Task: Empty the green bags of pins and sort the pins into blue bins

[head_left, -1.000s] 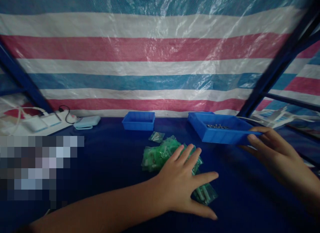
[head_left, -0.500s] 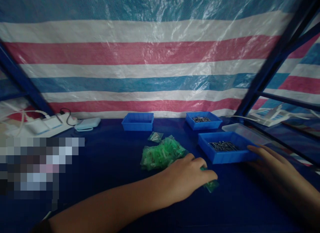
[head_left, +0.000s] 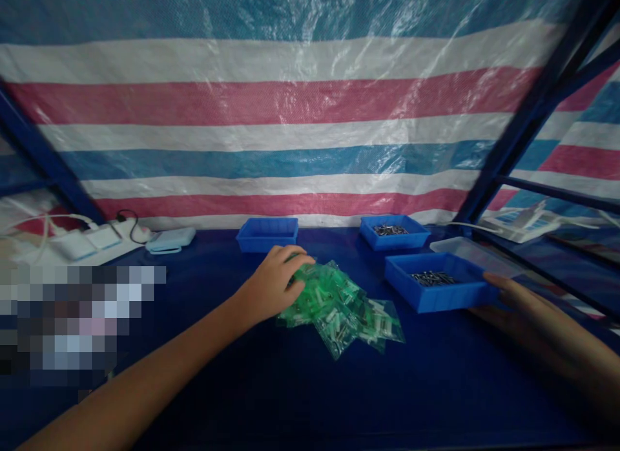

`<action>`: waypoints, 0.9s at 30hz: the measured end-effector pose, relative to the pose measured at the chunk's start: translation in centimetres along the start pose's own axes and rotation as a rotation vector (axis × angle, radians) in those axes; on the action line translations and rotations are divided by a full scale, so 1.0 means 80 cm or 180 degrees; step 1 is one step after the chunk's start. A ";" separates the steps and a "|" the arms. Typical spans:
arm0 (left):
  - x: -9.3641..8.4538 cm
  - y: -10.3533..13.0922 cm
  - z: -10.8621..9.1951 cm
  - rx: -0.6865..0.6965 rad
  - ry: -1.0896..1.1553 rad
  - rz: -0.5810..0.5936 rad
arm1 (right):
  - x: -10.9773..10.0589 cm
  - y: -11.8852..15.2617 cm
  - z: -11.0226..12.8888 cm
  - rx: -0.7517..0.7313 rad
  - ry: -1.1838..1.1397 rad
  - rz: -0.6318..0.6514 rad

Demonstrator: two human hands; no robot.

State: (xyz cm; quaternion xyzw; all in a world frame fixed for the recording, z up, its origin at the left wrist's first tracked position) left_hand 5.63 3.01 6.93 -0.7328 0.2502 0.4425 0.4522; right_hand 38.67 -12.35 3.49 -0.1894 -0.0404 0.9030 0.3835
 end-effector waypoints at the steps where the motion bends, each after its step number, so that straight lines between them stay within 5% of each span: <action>1: 0.005 0.009 0.011 -0.0177 0.0067 0.0074 | 0.004 -0.001 -0.006 0.0218 -0.0161 0.0119; 4: 0.019 0.032 0.026 -0.0592 0.0316 0.0319 | 0.017 0.004 -0.023 0.1042 -0.0878 0.0363; 8: 0.013 0.036 0.000 -0.0572 -0.0001 0.0183 | 0.021 0.010 -0.013 0.1210 -0.1272 -0.0031; 14: 0.030 0.030 -0.040 -0.0294 -0.0016 0.0519 | 0.039 0.003 0.054 0.0452 -0.0641 -0.0092; 22: 0.043 0.037 -0.033 -0.0368 0.0054 0.0386 | 0.102 0.004 0.148 -0.1218 0.1015 0.0328; 27: 0.047 0.040 -0.026 -0.0526 0.0161 0.0169 | 0.140 0.031 0.194 -0.2375 0.1724 0.0245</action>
Point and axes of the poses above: each hand's wrist, its own y-axis away from the middle knuckle, its own x-axis out of the palm, z = x × y, the point moved 6 cm from there along -y, towards the middle knuckle, and after that the axes turned 1 degree about -x, right-handed, at the moved point
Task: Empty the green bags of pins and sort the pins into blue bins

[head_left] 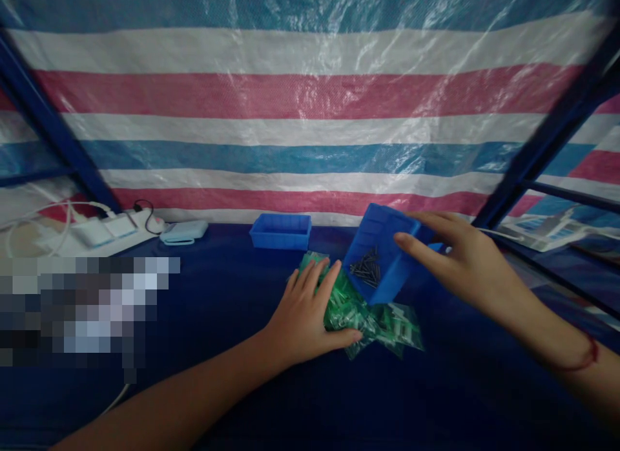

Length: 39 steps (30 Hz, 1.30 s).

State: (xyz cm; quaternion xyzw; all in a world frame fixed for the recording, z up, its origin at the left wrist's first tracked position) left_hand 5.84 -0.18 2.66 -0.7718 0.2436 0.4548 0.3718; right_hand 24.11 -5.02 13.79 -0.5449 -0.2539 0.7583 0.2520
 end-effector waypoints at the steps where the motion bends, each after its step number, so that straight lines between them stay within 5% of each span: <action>1: 0.001 0.000 0.001 -0.0013 0.0037 -0.0012 | 0.000 -0.001 0.009 -0.0110 0.0006 -0.0058; 14: -0.001 0.005 0.004 0.0034 0.0146 -0.0375 | 0.022 0.007 0.107 -0.1442 0.0307 0.0229; 30: -0.002 -0.002 -0.007 0.0224 -0.0261 -0.0201 | 0.026 0.008 0.146 -0.2108 0.0659 0.0490; 39: -0.011 -0.002 -0.010 0.0313 -0.0346 -0.0342 | 0.023 0.000 0.125 -0.1938 0.0468 0.0542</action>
Point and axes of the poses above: each hand's wrist, its own y-axis away from the middle knuckle, its own x-axis out of the palm, z = x × y, the point moved 6 cm from there along -y, towards the middle knuckle, and after that the axes turned 1 degree about -x, right-handed, at the moved point
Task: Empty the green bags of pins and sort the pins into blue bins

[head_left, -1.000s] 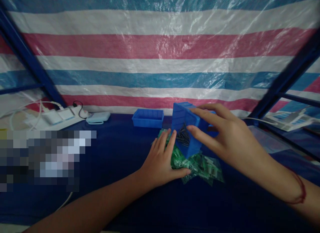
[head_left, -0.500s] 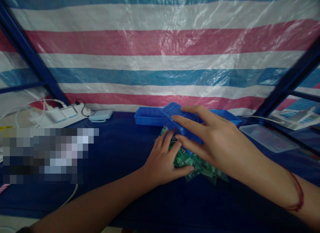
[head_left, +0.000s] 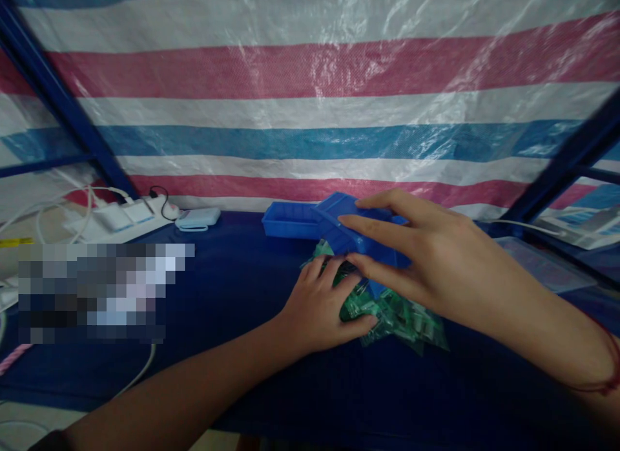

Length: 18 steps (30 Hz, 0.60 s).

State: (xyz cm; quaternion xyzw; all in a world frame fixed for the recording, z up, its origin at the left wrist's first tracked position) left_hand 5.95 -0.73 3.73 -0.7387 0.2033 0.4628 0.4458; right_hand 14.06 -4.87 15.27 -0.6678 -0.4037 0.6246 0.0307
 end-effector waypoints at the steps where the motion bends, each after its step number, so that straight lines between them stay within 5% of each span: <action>1: 0.000 0.000 -0.001 0.0009 0.0003 0.0007 | -0.001 0.002 -0.003 0.0024 0.0003 -0.0012; 8: -0.001 0.001 -0.005 0.0082 -0.0090 0.0059 | -0.002 0.019 -0.019 0.0198 -0.0004 -0.0026; 18: 0.004 -0.024 -0.016 0.0762 -0.0175 0.0439 | -0.009 0.033 -0.022 0.0143 0.0017 -0.0118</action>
Point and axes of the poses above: each hand's wrist, its own y-axis away from the middle knuckle, its own x-axis out of the palm, z = x × y, the point moved 6 cm from there along -y, towards the middle knuckle, and after that the axes turned 1 degree about -x, right-handed, at the moved point
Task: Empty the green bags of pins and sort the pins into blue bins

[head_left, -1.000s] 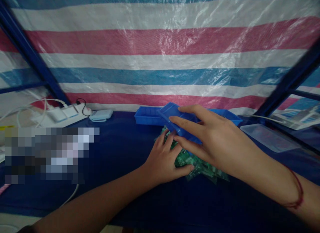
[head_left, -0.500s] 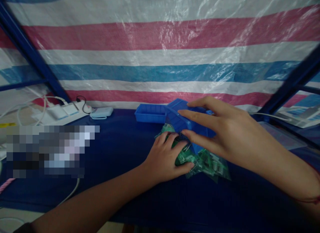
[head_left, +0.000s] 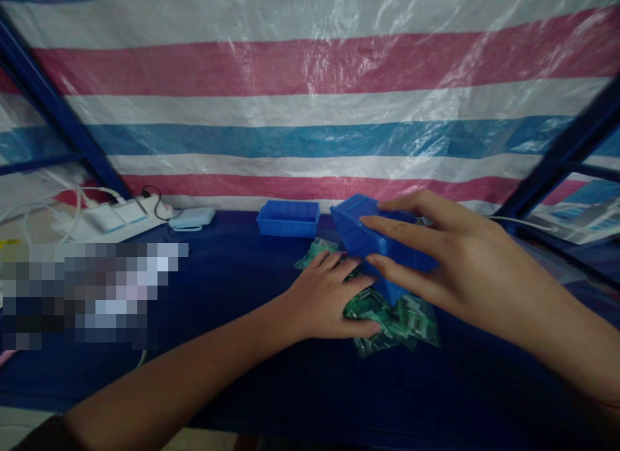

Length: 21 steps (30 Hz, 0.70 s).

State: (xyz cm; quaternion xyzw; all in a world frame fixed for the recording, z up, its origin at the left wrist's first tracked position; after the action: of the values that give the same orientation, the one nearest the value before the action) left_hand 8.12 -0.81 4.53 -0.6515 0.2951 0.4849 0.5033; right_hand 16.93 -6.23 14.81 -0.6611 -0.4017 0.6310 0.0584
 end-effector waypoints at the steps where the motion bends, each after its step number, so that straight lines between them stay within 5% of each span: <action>1: 0.002 -0.002 0.000 0.0037 0.0004 0.0042 | -0.001 0.001 0.001 -0.0044 0.0029 -0.0002; 15: 0.011 0.002 0.000 0.0049 0.0139 0.0110 | -0.017 0.006 0.000 -0.0225 0.0392 -0.0165; 18: 0.009 0.003 -0.001 0.0042 0.0127 0.0085 | -0.033 0.002 -0.012 0.0139 0.0372 -0.0469; 21: 0.010 0.005 -0.003 0.0050 0.0099 0.0066 | -0.033 -0.001 -0.047 0.0980 0.0215 -0.0879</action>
State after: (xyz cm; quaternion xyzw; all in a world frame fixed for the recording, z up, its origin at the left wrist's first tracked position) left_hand 8.14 -1.04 3.69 -0.6519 0.3135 0.4776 0.4987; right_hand 20.52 -6.14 17.71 -0.6037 -0.3852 0.6485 0.2581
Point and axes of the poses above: each hand's wrist, its own y-axis away from the middle knuckle, its own x-axis out of the palm, z = x × y, the point moved 6 cm from there along -y, towards the middle knuckle, and after that the axes turned 1 degree about -x, right-handed, at the moved point
